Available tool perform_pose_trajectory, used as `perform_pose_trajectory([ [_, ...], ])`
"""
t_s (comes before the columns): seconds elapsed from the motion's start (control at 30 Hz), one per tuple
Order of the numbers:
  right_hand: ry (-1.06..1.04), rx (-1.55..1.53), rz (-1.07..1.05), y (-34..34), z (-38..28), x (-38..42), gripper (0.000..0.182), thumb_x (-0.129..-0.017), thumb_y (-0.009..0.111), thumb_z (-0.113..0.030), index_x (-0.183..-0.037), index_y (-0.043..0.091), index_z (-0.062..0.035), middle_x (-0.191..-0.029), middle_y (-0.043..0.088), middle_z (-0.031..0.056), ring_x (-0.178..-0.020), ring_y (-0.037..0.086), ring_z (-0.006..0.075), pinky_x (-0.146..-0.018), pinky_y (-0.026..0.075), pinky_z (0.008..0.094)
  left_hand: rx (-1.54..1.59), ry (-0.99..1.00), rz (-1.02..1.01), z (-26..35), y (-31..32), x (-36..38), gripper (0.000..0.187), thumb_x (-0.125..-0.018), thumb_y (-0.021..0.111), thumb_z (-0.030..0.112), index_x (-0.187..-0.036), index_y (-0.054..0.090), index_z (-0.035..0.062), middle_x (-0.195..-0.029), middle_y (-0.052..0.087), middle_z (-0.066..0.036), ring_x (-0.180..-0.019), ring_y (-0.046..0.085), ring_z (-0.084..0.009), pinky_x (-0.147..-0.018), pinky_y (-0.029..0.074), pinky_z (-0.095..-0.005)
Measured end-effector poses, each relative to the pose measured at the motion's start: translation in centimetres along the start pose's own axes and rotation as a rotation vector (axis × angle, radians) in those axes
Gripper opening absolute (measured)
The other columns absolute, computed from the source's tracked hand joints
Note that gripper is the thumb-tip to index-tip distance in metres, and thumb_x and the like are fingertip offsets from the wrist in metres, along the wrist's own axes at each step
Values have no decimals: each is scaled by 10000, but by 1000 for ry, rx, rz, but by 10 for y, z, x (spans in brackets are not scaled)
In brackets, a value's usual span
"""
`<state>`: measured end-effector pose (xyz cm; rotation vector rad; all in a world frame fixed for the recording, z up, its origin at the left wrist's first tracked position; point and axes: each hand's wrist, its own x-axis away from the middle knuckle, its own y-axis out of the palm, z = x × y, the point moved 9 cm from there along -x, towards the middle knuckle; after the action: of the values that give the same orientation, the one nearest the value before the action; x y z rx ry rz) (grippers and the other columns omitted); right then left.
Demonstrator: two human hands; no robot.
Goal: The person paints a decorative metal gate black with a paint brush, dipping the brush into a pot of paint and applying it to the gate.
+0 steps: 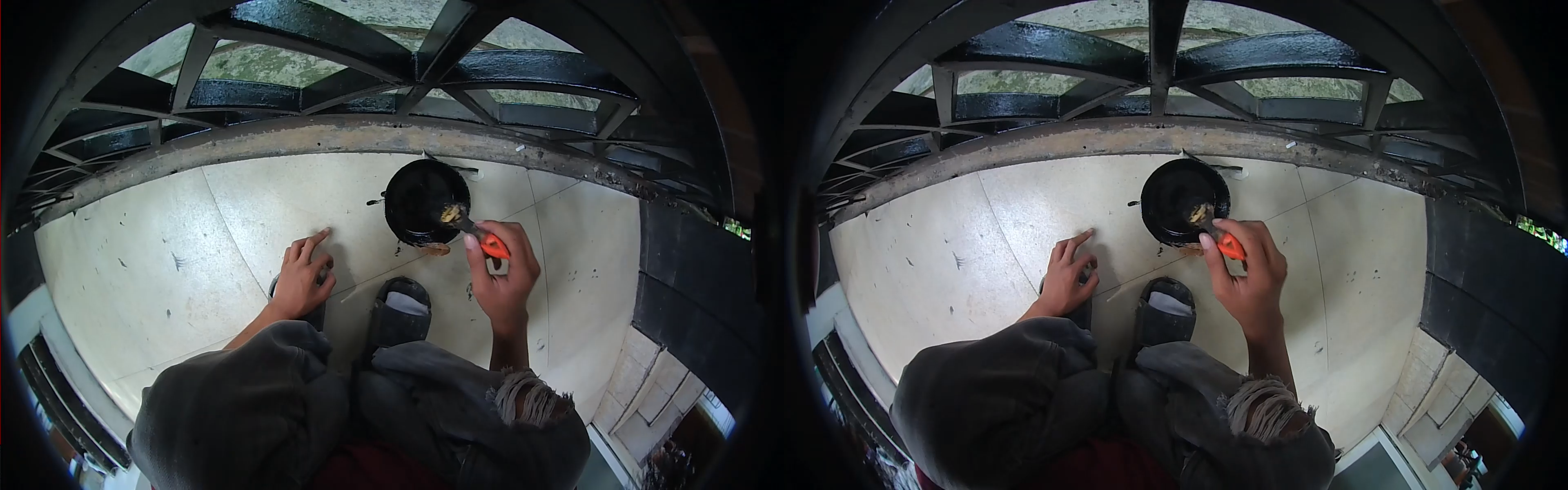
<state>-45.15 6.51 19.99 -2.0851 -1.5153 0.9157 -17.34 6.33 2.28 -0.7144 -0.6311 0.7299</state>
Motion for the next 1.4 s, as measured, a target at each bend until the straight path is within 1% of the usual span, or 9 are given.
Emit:
perform_pose_trajectory([
  [0.13,-36,73,-102,16,7,4,244,-851,797,-76,-1056,674,-30,-906,677,97,-734,681,210,-617,526,318,-24,9,5,1,1,0,174,-779,700,148,-933,666,76,-1515,446,-93,-1302,433,-348,-1094,390,-463],
  [0.2,-32,-80,115,-8,1,7,228,-864,784,-78,-1058,677,-29,-894,677,90,-697,660,184,-601,507,294,0,4,3,3,-1,0,176,-775,700,146,-932,666,75,-1510,451,-97,-1293,439,-356,-1090,393,-468],
  [0.23,152,-108,53,-5,16,9,224,-876,777,-84,-1065,671,-26,-863,671,81,-671,628,139,-581,477,264,-9,19,-2,5,0,0,176,-775,700,146,-932,666,75,-1510,451,-97,-1293,439,-356,-1090,393,-468],
  [0.4,221,-193,223,-25,65,26,224,-962,704,-147,-1104,614,0,-784,671,65,-642,611,96,-521,422,236,-13,18,24,5,-1,-1,187,-759,708,141,-928,664,74,-1493,470,-116,-1270,452,-373,-1079,402,-471],
  [0.47,509,-624,363,-25,101,40,262,-1030,607,-225,-1132,564,12,-706,657,87,-581,629,120,-495,417,232,-19,24,17,7,-1,0,190,-756,709,139,-930,666,75,-1489,474,-120,-1267,452,-377,-1079,402,-472],
  [0.5,551,-655,387,-23,111,44,314,-1071,514,-300,-1132,527,8,-639,629,101,-531,641,164,-458,414,244,-16,18,28,7,-2,-2,193,-753,709,137,-931,667,76,-1486,478,-123,-1264,452,-381,-1079,402,-472],
  [0.7,818,-1088,504,9,161,76,364,-1072,488,-377,-1126,514,-18,-693,651,126,-529,646,220,-407,389,276,-26,2,35,9,-1,-2,204,-747,709,133,-941,675,77,-1488,478,-125,-1261,450,-387,-1078,399,-478],
  [1.13,482,-1065,605,-45,147,-3,335,-1073,491,-314,-1196,510,-3,-741,669,144,-604,665,218,-483,423,271,-67,0,-6,13,3,-5,203,-769,710,122,-960,677,65,-1500,454,-144,-1267,424,-395,-1063,407,-483],
  [1.4,324,-991,602,-28,141,-60,265,-1072,486,-214,-1200,528,15,-839,695,167,-705,707,240,-546,468,293,-51,-27,-16,7,8,-4,183,-760,701,89,-938,665,65,-1482,463,-186,-1300,402,-397,-1068,366,-492],
])
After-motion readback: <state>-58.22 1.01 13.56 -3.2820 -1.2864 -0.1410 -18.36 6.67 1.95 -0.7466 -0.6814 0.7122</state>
